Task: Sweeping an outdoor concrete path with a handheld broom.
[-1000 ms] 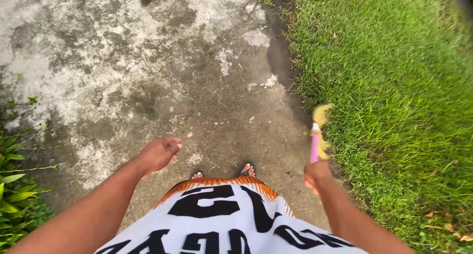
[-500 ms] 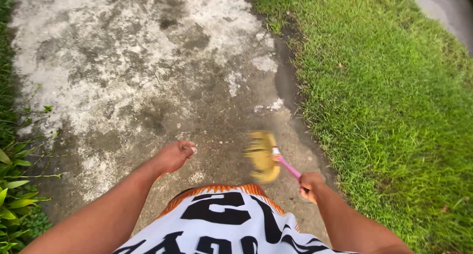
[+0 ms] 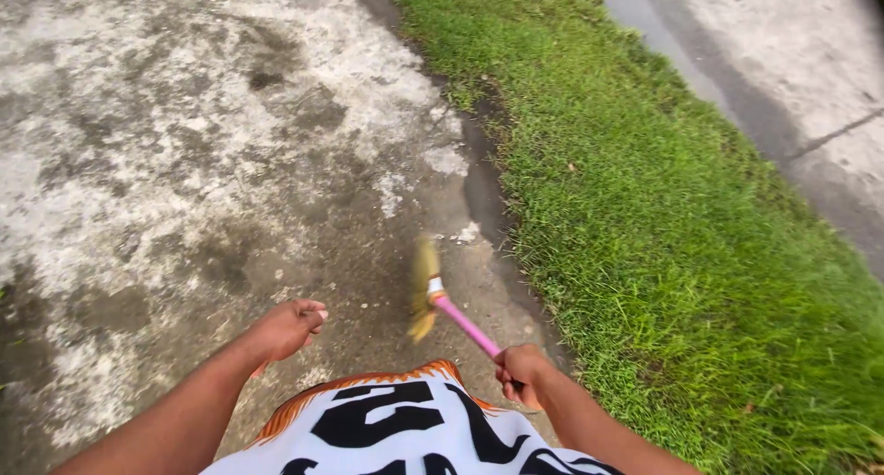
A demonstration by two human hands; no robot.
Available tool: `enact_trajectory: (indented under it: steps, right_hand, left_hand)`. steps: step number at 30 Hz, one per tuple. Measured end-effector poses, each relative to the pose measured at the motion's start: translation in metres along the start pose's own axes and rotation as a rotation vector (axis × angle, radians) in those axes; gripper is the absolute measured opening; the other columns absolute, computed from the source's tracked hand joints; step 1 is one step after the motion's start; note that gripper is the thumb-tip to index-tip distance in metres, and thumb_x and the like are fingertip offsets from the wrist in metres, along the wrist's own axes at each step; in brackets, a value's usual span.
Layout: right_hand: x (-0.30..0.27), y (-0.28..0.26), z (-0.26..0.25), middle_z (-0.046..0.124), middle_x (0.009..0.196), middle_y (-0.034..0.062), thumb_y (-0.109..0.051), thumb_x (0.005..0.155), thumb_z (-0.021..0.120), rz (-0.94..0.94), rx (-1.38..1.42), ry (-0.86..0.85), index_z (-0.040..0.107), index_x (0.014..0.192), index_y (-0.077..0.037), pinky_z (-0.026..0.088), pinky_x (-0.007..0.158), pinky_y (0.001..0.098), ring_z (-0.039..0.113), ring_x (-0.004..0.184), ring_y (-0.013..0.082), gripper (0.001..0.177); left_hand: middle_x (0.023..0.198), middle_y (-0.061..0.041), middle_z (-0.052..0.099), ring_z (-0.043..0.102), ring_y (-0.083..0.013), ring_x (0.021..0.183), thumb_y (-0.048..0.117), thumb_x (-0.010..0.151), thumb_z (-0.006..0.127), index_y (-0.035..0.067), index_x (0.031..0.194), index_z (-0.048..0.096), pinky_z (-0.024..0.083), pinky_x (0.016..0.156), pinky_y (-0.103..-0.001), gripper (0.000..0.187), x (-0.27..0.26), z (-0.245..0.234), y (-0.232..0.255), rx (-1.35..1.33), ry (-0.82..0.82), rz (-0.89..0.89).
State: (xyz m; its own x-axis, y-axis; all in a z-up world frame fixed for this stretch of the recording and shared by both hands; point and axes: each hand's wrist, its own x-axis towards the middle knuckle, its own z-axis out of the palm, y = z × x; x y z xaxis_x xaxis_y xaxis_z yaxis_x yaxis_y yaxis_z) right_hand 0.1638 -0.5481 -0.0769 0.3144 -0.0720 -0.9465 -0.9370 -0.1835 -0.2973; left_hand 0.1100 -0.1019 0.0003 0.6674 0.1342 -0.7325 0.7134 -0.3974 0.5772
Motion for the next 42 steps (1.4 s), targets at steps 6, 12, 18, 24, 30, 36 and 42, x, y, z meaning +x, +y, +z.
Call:
enact_trajectory:
  steps: [6, 12, 18, 24, 30, 36, 42]
  right_hand:
    - [0.049, 0.035, -0.026, 0.055, 0.064, 0.0037, -0.015, 0.100, 0.060, 0.113, -0.006, -0.034, 0.059, 0.079, -0.006, 0.041, 0.039, 0.0257, 0.046, 0.045, 0.0115, 0.023]
    - [0.064, 0.092, -0.082, 0.053, 0.069, 0.0100, -0.008, 0.096, 0.058, 0.111, 0.055, 0.392, 0.062, 0.090, 0.000, 0.039, 0.039, 0.0340, 0.049, 0.051, 0.0189, 0.012]
    - [-0.061, 0.062, -0.024, 0.064, 0.074, 0.0106, -0.011, 0.096, 0.052, -0.006, 0.081, 0.529, 0.064, 0.102, -0.002, 0.046, 0.041, 0.0362, 0.057, 0.053, 0.0202, 0.017]
    - [-0.032, 0.116, 0.046, 0.051, 0.063, 0.0054, -0.016, 0.101, 0.053, 0.047, 0.522, 0.163, 0.059, 0.084, -0.004, 0.038, 0.036, 0.0289, 0.043, 0.044, 0.0151, 0.021]
    - [-0.010, 0.132, 0.102, 0.051, 0.061, 0.0071, -0.011, 0.099, 0.055, 0.129, 0.572, 0.199, 0.060, 0.083, -0.001, 0.038, 0.035, 0.0311, 0.045, 0.044, 0.0165, 0.019]
    - [-0.019, 0.097, 0.170, 0.058, 0.064, 0.0142, -0.001, 0.091, 0.056, -0.083, 0.485, 0.495, 0.065, 0.093, 0.005, 0.044, 0.034, 0.0401, 0.056, 0.045, 0.0208, 0.011]
    - [-0.153, 0.028, 0.254, 0.061, 0.070, 0.0098, -0.011, 0.095, 0.056, -0.288, 0.529, 0.280, 0.066, 0.090, 0.001, 0.048, 0.045, 0.0340, 0.057, 0.055, 0.0196, 0.017]
  left_hand:
    - [0.115, -0.006, 0.077, 0.069, -0.0181, 0.092, 0.035, 0.097, 0.060, 0.016, 0.140, 0.061, 0.054, 0.091, -0.036, 0.048, -0.006, 0.009, 0.044, 0.059, -0.057, -0.013]
    - [0.104, -0.006, 0.074, 0.064, -0.0157, 0.085, 0.036, 0.097, 0.061, 0.010, 0.136, 0.065, 0.054, 0.085, -0.035, 0.048, 0.019, 0.014, 0.058, 0.140, -0.179, 0.117]
    - [0.107, -0.005, 0.074, 0.063, -0.0159, 0.086, 0.034, 0.097, 0.062, 0.011, 0.137, 0.065, 0.053, 0.083, -0.035, 0.046, 0.036, 0.041, 0.094, 0.248, -0.304, 0.100]
    - [0.109, -0.002, 0.073, 0.063, -0.0153, 0.086, 0.037, 0.097, 0.061, 0.016, 0.139, 0.062, 0.055, 0.075, -0.036, 0.047, 0.033, 0.059, 0.136, 0.464, -0.509, 0.253]
    - [0.105, 0.001, 0.073, 0.065, -0.0131, 0.084, 0.039, 0.097, 0.060, 0.016, 0.135, 0.064, 0.056, 0.070, -0.032, 0.045, 0.034, 0.038, 0.123, 0.601, -0.653, 0.385]
    - [0.099, -0.003, 0.066, 0.062, -0.0139, 0.085, 0.041, 0.097, 0.062, 0.006, 0.123, 0.070, 0.057, 0.072, -0.033, 0.044, 0.038, 0.021, 0.068, 0.377, -0.768, 0.243]
    - [0.094, -0.007, 0.066, 0.064, -0.0192, 0.085, 0.055, 0.101, 0.049, 0.010, 0.117, 0.058, 0.055, 0.077, -0.037, 0.048, -0.016, 0.022, 0.067, 0.106, -0.838, -0.133]
